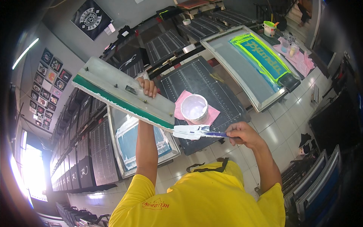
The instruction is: The person is screen printing t-shirts by spreading white ink onto a mesh screen with a palette knife and then using a squeegee to press the ink through the screen onto a shirt.
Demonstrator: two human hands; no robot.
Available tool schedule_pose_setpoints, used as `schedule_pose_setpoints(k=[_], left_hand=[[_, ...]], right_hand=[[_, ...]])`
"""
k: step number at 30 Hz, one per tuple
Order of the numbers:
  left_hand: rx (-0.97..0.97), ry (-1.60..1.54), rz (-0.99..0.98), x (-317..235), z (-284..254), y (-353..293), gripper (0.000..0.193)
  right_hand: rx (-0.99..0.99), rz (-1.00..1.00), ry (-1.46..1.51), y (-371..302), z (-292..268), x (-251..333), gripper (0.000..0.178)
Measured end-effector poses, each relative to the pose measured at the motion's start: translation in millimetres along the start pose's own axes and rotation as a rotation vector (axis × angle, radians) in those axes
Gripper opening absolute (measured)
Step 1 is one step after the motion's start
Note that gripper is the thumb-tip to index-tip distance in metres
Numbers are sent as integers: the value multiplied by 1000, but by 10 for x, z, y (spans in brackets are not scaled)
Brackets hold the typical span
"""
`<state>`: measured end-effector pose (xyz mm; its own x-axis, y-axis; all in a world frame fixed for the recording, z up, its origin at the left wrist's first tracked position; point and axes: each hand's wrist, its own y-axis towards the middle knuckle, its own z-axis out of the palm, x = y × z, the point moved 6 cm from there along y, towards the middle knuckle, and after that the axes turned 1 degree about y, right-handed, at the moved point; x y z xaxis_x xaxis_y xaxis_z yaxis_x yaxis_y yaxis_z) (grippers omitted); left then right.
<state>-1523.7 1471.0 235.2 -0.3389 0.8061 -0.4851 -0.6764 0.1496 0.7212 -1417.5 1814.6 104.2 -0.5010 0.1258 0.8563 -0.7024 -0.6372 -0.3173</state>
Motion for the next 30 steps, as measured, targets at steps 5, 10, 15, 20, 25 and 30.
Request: schedule_pose_setpoints(k=[5, 10, 15, 20, 25, 30], left_hand=[[50, -9, -30, 79, 28, 18, 36], [84, -20, -81, 187, 70, 24, 38], [84, 20, -118, 297, 42, 8, 41], [185, 2, -177, 379, 106, 45, 45], [135, -82, -212, 470, 131, 49, 42], [139, -84, -230, 523, 241, 52, 39]], right_hand=[[-13, -9, -41, 27, 14, 58, 12], [-10, -25, -60, 61, 91, 158, 12], [23, -72, -47, 87, 238, 384, 12], [51, -131, -20, 103, 345, 604, 11], [83, -168, 13, 107, 444, 815, 10], [89, -205, 28, 90, 514, 1000, 11]])
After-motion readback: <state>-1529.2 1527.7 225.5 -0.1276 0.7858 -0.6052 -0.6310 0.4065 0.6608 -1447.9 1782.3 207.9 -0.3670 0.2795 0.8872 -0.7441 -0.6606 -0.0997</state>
